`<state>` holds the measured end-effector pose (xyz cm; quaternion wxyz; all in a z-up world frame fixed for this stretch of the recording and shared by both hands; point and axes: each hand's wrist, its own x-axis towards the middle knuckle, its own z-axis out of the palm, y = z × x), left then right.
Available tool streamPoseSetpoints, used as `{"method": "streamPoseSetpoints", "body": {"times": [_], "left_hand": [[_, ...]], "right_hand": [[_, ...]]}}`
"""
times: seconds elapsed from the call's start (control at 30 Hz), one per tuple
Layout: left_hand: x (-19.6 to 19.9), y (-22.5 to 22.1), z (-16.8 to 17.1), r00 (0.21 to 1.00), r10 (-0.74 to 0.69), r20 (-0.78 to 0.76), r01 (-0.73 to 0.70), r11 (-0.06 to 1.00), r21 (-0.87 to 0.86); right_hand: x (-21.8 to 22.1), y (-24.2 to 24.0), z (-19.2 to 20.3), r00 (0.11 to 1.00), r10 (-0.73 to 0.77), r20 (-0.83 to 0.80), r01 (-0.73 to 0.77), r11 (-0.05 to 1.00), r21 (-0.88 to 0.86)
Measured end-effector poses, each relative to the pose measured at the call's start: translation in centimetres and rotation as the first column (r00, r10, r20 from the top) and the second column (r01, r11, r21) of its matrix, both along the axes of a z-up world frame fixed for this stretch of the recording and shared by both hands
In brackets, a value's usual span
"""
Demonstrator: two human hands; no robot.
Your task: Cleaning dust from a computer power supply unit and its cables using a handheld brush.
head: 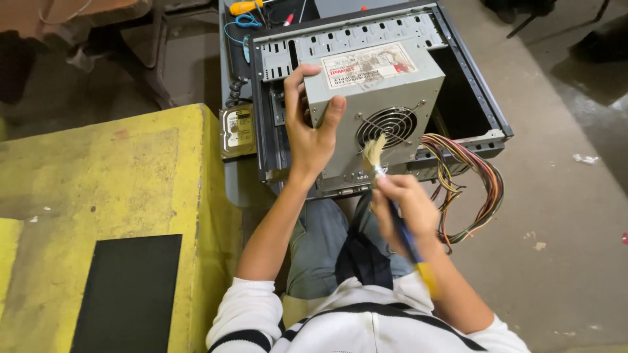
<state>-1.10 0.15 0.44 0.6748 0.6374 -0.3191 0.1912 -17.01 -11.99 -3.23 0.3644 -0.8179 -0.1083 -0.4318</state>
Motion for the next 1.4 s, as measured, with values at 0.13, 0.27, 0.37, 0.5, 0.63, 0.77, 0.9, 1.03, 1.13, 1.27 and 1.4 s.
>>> {"method": "streamPoseSetpoints", "body": {"times": [0.13, 0.27, 0.37, 0.5, 0.63, 0.77, 0.9, 1.03, 1.13, 1.27, 1.4], "left_hand": [[0.0, -0.8, -1.1, 0.994, 0.087, -0.063, -0.089, 0.995, -0.032], [-0.1, -0.5, -1.4, 0.992, 0.093, -0.082, -0.094, 0.996, -0.009], [-0.5, -0.4, -1.0, 0.993, 0.096, -0.066, -0.096, 0.995, -0.004], [-0.6, -0.5, -1.2, 0.995, 0.095, -0.027, -0.096, 0.995, -0.019], [-0.2, -0.5, -2.0, 0.996, 0.091, -0.012, -0.091, 0.995, -0.039], [-0.5, -0.3, -2.0, 0.997, 0.071, -0.017, -0.071, 0.997, -0.039], [-0.8, -0.2, -1.6, 0.997, 0.075, -0.001, -0.075, 0.996, -0.052], [-1.5, 0.3, -0.5, 0.997, 0.012, 0.075, -0.017, 0.998, 0.060], [-2.1, 0.4, -0.1, 0.999, 0.024, 0.045, -0.026, 0.999, 0.043], [-1.9, 0.4, -0.1, 1.000, 0.014, 0.027, -0.015, 0.999, 0.034], [-2.2, 0.6, -0.1, 1.000, -0.004, 0.002, 0.004, 1.000, 0.030]], "right_hand": [[0.5, -4.6, -4.0, 0.993, -0.102, 0.058, 0.086, 0.971, 0.223], [0.1, -2.1, -2.4, 0.998, -0.062, -0.014, 0.063, 0.994, 0.093], [-1.0, -2.4, -0.9, 0.999, -0.024, 0.045, 0.018, 0.991, 0.132], [-0.2, -3.9, 0.0, 0.989, -0.039, 0.142, 0.016, 0.987, 0.159], [-0.6, -2.4, 1.9, 0.985, 0.173, 0.009, -0.172, 0.978, 0.114], [-1.2, -3.5, 1.1, 0.994, 0.098, 0.055, -0.107, 0.975, 0.194], [-0.6, -2.8, 3.3, 0.988, 0.151, 0.014, -0.152, 0.984, 0.098], [-3.2, -3.9, 2.7, 0.995, 0.076, -0.058, -0.068, 0.989, 0.134], [-2.4, -4.4, 0.7, 0.995, 0.038, 0.096, -0.056, 0.980, 0.193], [-2.0, -4.0, 3.1, 0.970, 0.060, -0.235, -0.044, 0.996, 0.074], [-3.5, -5.0, 0.5, 0.997, 0.070, -0.014, -0.066, 0.980, 0.188]]}}
